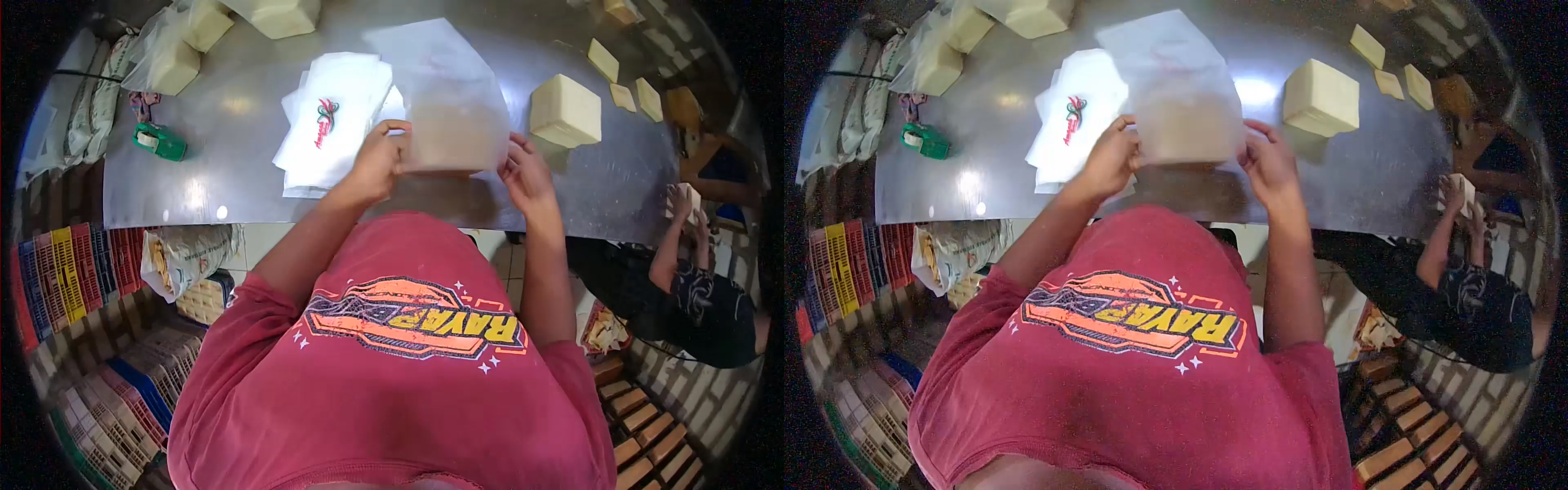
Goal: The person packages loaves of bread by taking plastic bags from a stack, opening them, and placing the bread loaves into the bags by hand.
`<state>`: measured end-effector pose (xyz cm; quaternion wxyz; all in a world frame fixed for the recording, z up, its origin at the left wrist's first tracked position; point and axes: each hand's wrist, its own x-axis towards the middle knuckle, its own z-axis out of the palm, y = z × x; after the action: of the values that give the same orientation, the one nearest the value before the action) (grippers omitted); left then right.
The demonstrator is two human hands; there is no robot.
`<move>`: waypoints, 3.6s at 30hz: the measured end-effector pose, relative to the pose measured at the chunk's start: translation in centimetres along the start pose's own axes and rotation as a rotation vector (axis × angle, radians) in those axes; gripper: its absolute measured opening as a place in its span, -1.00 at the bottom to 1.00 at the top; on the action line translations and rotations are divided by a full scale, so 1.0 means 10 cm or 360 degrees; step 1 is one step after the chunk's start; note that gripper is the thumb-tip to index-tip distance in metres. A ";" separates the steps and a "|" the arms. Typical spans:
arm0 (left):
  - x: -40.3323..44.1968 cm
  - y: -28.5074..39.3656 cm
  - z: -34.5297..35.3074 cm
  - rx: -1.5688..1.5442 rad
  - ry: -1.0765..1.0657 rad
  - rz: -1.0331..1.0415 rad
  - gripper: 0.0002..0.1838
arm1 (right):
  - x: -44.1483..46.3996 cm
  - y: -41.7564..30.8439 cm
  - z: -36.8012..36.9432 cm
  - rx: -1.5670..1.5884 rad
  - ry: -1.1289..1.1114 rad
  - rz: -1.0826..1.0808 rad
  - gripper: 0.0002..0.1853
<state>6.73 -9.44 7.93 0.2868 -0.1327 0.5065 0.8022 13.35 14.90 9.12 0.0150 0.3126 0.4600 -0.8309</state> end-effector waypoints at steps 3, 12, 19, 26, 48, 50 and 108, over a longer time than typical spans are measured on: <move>0.23 -0.38 -0.08 0.0814 0.0155 0.0533 -0.73 | 0.14 0.36 -0.01 -0.0973 0.0178 -0.0528 -0.80; 0.01 -0.27 -0.05 0.1324 -0.0176 0.1053 -0.25 | 0.15 0.51 -0.23 -0.1841 -0.0340 -0.0958 -0.09; 0.03 -0.32 -0.10 0.2135 -0.0169 0.0906 0.13 | 0.16 0.42 -0.09 -0.2569 -0.0382 -0.0588 0.11; 0.17 -0.54 -0.16 0.2491 0.0043 0.0860 0.09 | 0.15 0.37 -0.02 -0.2845 -0.0440 -0.0502 0.08; -0.06 0.19 -0.42 -0.0179 0.0029 0.0217 -0.44 | -0.33 0.19 1.11 -0.0312 -0.0326 -0.0209 -0.65; 0.01 -0.05 -0.51 0.0193 0.0344 0.0233 -0.48 | -0.47 0.15 1.01 -0.0684 -0.0392 -0.0498 -0.67; 0.48 0.68 -1.17 0.1704 0.0873 0.1328 -0.84 | 0.70 -0.21 -0.78 -0.0441 0.1020 -0.0658 -0.36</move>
<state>-2.03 -20.47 5.28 -0.1542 0.0334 0.8912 0.4252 11.03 23.98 3.95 -0.2544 0.4518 0.6022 -0.6071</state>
